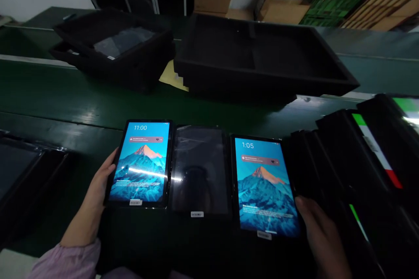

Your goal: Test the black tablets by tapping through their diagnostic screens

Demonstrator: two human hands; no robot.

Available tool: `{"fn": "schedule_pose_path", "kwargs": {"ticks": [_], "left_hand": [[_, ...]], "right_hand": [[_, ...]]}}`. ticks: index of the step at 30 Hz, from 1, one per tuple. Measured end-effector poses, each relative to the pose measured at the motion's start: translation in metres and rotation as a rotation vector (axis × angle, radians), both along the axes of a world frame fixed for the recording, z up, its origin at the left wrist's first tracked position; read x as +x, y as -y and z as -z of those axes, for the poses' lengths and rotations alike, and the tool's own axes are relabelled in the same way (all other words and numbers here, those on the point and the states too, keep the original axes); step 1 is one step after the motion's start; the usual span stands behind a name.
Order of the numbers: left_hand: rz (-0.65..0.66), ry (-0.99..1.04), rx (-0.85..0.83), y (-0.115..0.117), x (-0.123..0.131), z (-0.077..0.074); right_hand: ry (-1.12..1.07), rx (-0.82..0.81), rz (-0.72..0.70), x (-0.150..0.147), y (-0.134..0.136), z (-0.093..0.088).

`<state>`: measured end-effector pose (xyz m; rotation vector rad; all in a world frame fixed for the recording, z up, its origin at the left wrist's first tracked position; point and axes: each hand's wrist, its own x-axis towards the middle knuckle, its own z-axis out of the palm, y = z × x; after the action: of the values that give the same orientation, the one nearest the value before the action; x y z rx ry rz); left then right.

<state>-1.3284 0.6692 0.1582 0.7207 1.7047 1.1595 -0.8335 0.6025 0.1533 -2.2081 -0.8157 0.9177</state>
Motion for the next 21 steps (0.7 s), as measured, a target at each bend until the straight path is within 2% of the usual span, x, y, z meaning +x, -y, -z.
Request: {"fn": "schedule_pose_path", "kwargs": {"ticks": [4, 6, 8, 10, 12, 13, 15, 17, 19, 21], "left_hand": [[0.009, 0.025, 0.017, -0.009, 0.012, -0.004], [0.023, 0.034, 0.023, -0.011, 0.012, -0.004], [0.058, 0.002, 0.02, -0.015, 0.011, -0.006], [0.108, -0.056, -0.011, -0.025, 0.012, -0.008], [0.102, -0.106, -0.05, -0.041, 0.015, -0.012], [0.067, -0.115, -0.064, -0.051, 0.017, -0.013], [-0.007, -0.098, -0.066, -0.069, 0.019, -0.016], [0.013, -0.007, -0.04, -0.081, 0.019, -0.016], [0.062, 0.111, 0.003, -0.085, 0.018, -0.016], [0.047, 0.174, 0.031, -0.084, 0.017, -0.016]], "right_hand": [[0.286, 0.079, -0.111, 0.0, -0.02, -0.001], [0.497, 0.252, -0.2, -0.013, -0.024, -0.004], [0.628, 0.497, -0.428, -0.032, -0.023, -0.009], [0.639, 0.667, -0.73, -0.053, -0.021, -0.016], [0.594, 0.718, -0.937, -0.074, -0.022, -0.023], [0.574, 0.718, -0.995, -0.084, -0.024, -0.026], [0.558, 0.692, -1.066, -0.101, -0.031, -0.028], [0.574, 0.651, -1.092, -0.113, -0.04, -0.026], [0.612, 0.607, -1.048, -0.115, -0.049, -0.02], [0.641, 0.592, -0.927, -0.104, -0.055, -0.015]]}}
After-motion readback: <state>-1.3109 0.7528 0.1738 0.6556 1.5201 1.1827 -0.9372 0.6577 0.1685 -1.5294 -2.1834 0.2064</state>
